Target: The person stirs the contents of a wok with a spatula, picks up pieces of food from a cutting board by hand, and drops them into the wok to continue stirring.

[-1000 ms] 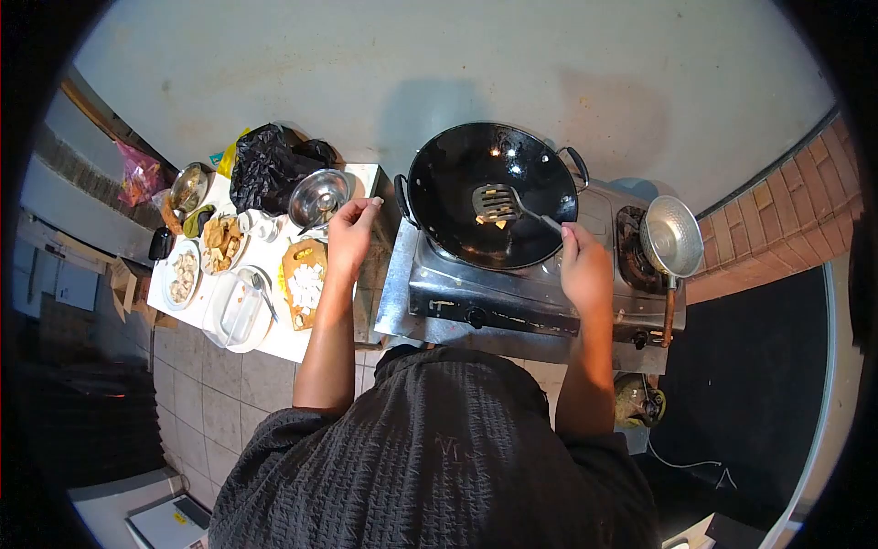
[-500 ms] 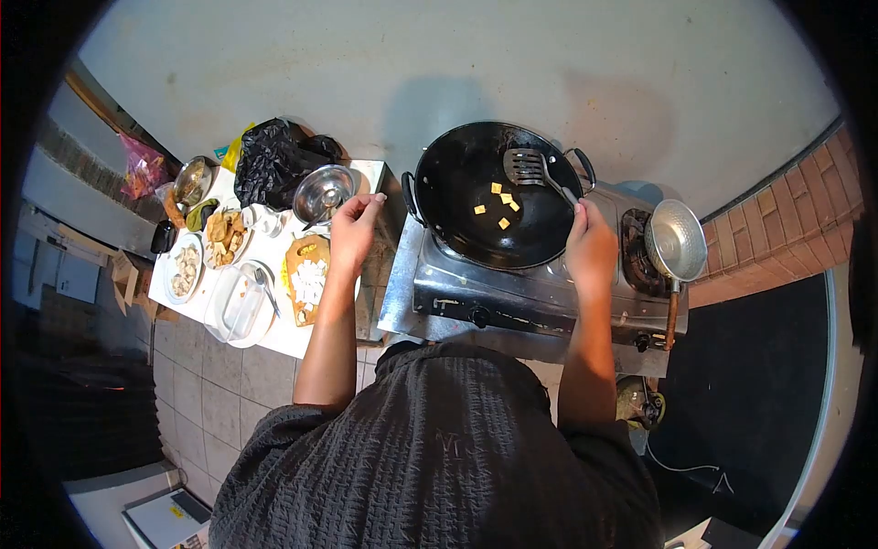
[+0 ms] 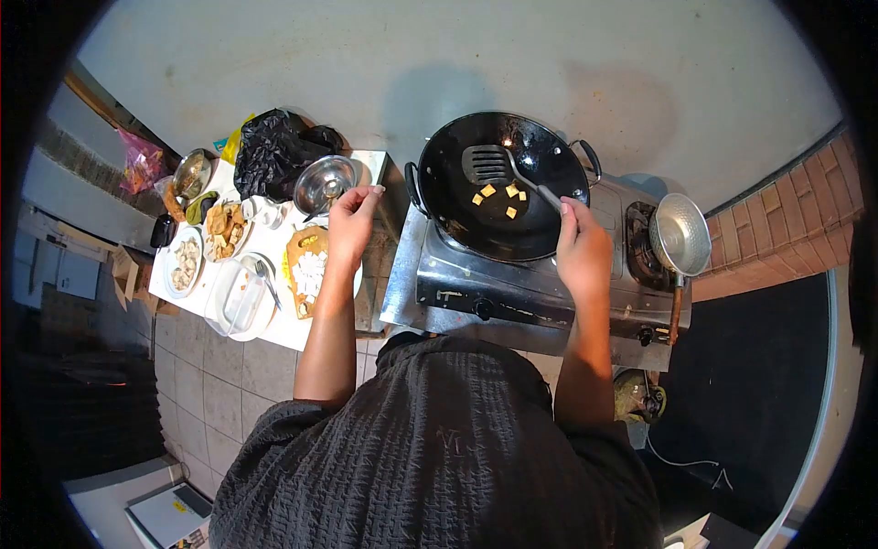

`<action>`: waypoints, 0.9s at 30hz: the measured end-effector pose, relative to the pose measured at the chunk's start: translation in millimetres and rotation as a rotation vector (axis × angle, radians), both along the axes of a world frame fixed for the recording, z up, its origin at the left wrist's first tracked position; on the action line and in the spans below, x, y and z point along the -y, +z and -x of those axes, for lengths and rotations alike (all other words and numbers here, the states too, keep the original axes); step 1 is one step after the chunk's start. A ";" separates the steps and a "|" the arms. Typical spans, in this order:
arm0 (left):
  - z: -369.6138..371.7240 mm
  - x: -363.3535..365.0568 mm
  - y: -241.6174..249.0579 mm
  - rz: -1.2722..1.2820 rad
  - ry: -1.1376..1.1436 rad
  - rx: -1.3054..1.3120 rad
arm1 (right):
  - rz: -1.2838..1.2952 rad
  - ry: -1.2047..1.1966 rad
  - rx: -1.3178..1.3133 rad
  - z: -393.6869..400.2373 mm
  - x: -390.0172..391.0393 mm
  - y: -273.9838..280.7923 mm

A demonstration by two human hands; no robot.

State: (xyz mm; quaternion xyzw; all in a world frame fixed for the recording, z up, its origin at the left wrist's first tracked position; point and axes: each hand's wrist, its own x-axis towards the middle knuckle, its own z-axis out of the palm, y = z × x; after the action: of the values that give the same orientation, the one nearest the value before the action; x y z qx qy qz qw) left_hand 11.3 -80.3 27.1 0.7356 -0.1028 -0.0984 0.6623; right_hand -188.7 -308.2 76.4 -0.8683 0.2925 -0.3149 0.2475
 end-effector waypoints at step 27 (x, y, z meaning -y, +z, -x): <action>6.0 1.2 -4.8 0.012 -0.028 -0.010 | 0.081 -0.073 -0.028 4.5 10.8 -9.9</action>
State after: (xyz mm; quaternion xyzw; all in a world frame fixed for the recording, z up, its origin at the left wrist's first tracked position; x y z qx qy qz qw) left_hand 5.2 -81.5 22.3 0.7297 -0.1103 -0.1107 0.6657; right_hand -193.2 -319.0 66.5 -0.8708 0.3144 -0.3232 0.1961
